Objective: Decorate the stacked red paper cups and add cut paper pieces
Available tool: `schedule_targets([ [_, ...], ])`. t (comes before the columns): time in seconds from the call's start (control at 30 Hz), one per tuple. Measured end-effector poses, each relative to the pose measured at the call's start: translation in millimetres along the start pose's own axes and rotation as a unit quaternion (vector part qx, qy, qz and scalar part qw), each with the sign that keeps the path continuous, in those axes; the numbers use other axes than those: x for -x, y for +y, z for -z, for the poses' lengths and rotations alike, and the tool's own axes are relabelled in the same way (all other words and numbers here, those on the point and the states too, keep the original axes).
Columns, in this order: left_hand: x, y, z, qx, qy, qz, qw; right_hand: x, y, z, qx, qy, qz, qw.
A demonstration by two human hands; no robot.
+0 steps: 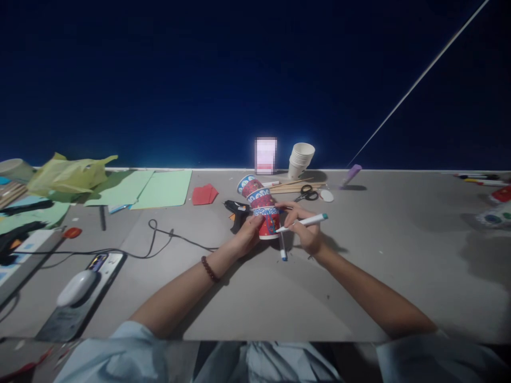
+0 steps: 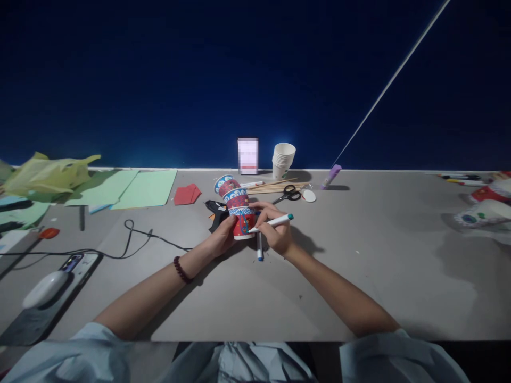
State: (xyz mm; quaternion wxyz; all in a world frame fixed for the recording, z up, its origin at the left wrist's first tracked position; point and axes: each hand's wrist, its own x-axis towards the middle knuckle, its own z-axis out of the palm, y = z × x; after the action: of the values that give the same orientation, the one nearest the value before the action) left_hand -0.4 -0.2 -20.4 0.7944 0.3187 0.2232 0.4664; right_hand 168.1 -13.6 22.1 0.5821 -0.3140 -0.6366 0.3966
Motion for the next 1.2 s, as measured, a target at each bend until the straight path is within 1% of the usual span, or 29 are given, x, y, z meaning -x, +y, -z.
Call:
schedule_targets([
  [0.2,-1.1,-1.4,2.4,0.003,0.016,0.007,1.0,-0.1,2.2,0.6,-0.025,0.008,-0.011,1.0],
  [0.27,-1.2,-1.7,2.4,0.0,0.013,0.007,1.0,0.4,3.8,1.1,-0.033,0.012,-0.013,0.999],
  [0.5,-1.0,-1.2,-1.0,0.006,0.003,-0.009,1.0,1.7,3.2,-1.3,-0.01,0.069,-0.01,0.997],
  [0.77,0.7,-0.3,-1.2,-0.002,0.006,-0.004,1.0,1.3,2.2,-4.1,0.012,0.068,0.001,0.998],
  [1.0,1.4,0.9,-2.7,-0.006,0.006,-0.006,1.0,1.7,0.0,-2.8,0.032,0.06,-0.014,0.998],
  [1.1,1.2,0.9,-2.4,-0.012,0.006,0.002,1.0,2.3,0.8,-1.4,0.022,0.055,-0.024,0.998],
  [1.2,1.0,1.0,-2.6,-0.014,0.0,-0.001,1.0,2.1,1.7,-1.2,0.004,0.065,-0.028,0.998],
])
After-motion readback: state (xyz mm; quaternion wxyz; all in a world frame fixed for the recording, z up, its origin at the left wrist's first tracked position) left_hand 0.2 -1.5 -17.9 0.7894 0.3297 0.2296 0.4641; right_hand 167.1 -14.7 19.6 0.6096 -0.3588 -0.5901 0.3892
